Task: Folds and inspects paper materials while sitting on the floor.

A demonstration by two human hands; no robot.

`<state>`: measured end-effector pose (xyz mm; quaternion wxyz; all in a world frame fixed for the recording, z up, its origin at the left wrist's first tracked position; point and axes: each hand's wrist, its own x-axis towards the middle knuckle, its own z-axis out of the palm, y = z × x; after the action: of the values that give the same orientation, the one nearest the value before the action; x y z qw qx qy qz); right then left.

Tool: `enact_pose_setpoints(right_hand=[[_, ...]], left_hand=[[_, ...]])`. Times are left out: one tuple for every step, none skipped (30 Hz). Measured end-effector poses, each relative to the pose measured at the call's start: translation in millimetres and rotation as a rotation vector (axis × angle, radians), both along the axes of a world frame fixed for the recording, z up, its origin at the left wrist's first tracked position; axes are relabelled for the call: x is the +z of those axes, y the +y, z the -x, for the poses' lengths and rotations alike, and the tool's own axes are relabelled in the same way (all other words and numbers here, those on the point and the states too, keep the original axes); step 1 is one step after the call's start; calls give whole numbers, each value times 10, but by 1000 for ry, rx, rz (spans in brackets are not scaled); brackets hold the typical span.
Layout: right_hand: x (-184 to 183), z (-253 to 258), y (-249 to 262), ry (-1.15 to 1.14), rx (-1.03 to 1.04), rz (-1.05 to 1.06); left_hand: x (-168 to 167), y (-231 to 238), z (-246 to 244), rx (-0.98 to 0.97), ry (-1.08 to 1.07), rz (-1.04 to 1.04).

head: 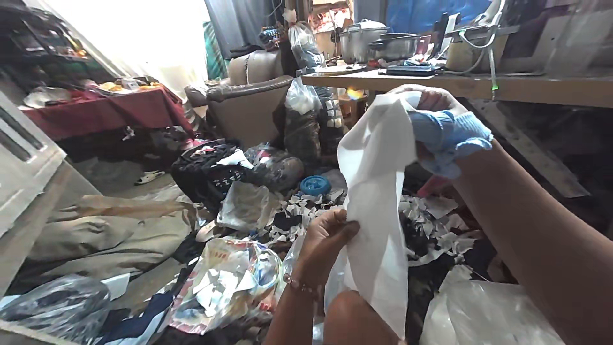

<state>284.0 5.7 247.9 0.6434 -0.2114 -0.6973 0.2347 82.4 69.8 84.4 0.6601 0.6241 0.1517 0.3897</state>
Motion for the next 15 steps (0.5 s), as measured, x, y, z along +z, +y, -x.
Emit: enact_pose_setpoints(right_hand=[[-9, -126, 37, -99, 26, -79], [-29, -234, 53, -174, 17, -135], [-44, -273, 23, -181, -30, -127], [-54, -256, -41, -137, -103, -68], [-67, -259, -90, -108, -164, -6], [-81, -277, -122, -90, -201, 42], [-104, -289, -136, -60, -226, 65], [-128, -320, -140, -48, -219, 69], [-145, -347, -148, -46, -205, 78], [-154, -368, -163, -48, -190, 91], [-157, -372, -181, -44, -187, 105], [-162, -364, -193, -37, -196, 109], [-170, -355, -197, -32, -210, 104], [-174, -350, -199, -31, -227, 101], [-170, -343, -203, -37, -245, 101]], left_hand=[[14, 11, -1, 75, 33, -68], [6, 40, 11, 133, 77, -158], [-12, 74, 31, 172, 133, -268], [-25, 94, 50, 204, 177, -358], [-28, 95, 62, 225, 203, -419], [-30, 85, 69, 226, 207, -448], [-41, 76, 72, 210, 187, -446], [-58, 69, 70, 185, 152, -417], [-76, 58, 59, 166, 114, -383], [-92, 48, 45, 164, 84, -366], [-115, 43, 32, 172, 61, -366], [-141, 45, 25, 189, 56, -381], [-165, 47, 23, 215, 67, -397], [-192, 51, 23, 237, 82, -411], [-216, 50, 19, 251, 82, -423]])
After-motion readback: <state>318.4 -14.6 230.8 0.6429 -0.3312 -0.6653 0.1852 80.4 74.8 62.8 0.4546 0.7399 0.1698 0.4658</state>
